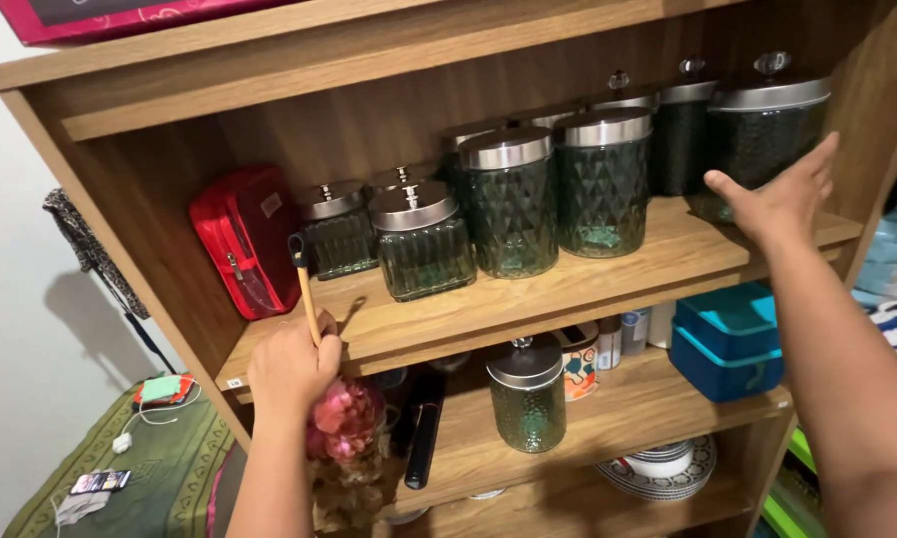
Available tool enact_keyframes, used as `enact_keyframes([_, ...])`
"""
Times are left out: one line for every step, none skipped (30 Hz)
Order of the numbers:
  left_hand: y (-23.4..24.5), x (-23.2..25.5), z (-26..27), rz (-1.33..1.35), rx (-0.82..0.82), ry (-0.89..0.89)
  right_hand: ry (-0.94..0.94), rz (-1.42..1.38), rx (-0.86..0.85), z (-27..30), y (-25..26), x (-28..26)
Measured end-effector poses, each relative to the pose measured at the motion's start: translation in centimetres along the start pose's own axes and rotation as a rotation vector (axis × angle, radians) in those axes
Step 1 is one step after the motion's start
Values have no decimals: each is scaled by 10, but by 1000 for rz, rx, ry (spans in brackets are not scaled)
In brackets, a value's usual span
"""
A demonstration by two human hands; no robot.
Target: Cleaning and organizing kitchenware on a wooden shelf using a duster and spray.
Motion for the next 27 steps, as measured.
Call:
enact_keyframes([-2, -1, 0, -11, -8, 5, 90, -6, 55, -1, 0, 2])
enact_keyframes([-3, -3, 0, -22, -16, 9, 179, -11, 110, -1, 0, 5])
enact_keyframes([-4, -3, 1, -22, -22, 8, 175, -7, 107, 1, 3, -1])
enact_keyframes([-4, -2, 2, -22, -12, -1, 119, 29, 86, 2, 4, -1])
enact_keyframes([-4, -1, 1, -19, 0, -13, 64, 64, 67, 3, 6, -1])
enact_keyframes([-4, -1, 1, -19, -4, -15, 60, 68, 67, 4, 7, -3])
enact_keyframes([-3, 0, 2, -13, 2, -19, 86, 78, 75, 6, 10, -8])
enact_keyframes([-2, 0, 2, -8, 8, -24, 113, 88, 83, 8, 12, -13])
enact_keyframes([-3, 0, 1, -8, 4, -25, 110, 91, 82, 8, 12, -12])
enact_keyframes([-5, 0, 1, -24, -11, -18, 123, 92, 62, 9, 10, -13])
enact_keyframes([-5, -2, 1, -41, -21, -10, 138, 90, 44, 10, 7, -16])
enact_keyframes([-4, -1, 1, -42, -21, -10, 138, 89, 43, 10, 7, -18])
enact_keyframes([-3, 0, 1, -38, -18, -9, 136, 98, 40, 10, 7, -18])
enact_keyframes([-3, 0, 1, -34, -16, -7, 134, 107, 38, 9, 7, -19])
enact_keyframes([-3, 0, 1, -35, -18, -8, 132, 107, 37, 11, 9, -24])
enact_keyframes([-3, 0, 1, -22, -13, -13, 84, 125, 12, 11, 9, -25])
enact_keyframes([-3, 0, 1, -9, -9, -17, 36, 143, -15, 13, 9, -25])
enact_keyframes([-4, 0, 1, -9, -12, -18, 33, 144, -16, 11, 7, -22])
enact_keyframes([-5, 0, 1, -22, -15, -28, 21, 166, -34, 10, 3, -19])
enact_keyframes([-5, -1, 1, -36, -18, -37, 8, 188, -52, 8, -1, -16])
enact_keyframes([-5, 0, 1, -38, -18, -37, 8, 187, -53, 8, -1, -17])
enact_keyframes([-5, -1, 1, -38, -32, -19, 0, 215, -75, 9, -2, -16])
enact_keyframes([-6, -2, 1, -38, -45, -1, -6, 243, -95, 8, -4, -16])
enact_keyframes([-6, -3, 1, -38, -44, 0, -5, 242, -95, 10, 0, -23])
enact_keyframes([-5, -1, 1, -18, -30, -15, -41, 227, -112, 14, 2, -26])
enact_keyframes([-3, 0, 1, 3, -16, -31, -77, 211, -129, 18, 5, -28])
enact_keyframes([-3, 0, 1, 1, -12, -31, -76, 208, -128, 12, -5, -8])
Point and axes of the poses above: each hand's wrist, its own z-axis away from the middle knuckle, its own y-axis out of the back of the hand, x = y × z, the point moved 10 cm from there along -z, towards the middle knuckle, and after that the axes turned 7 degrees about x, right-handed, at the moved point
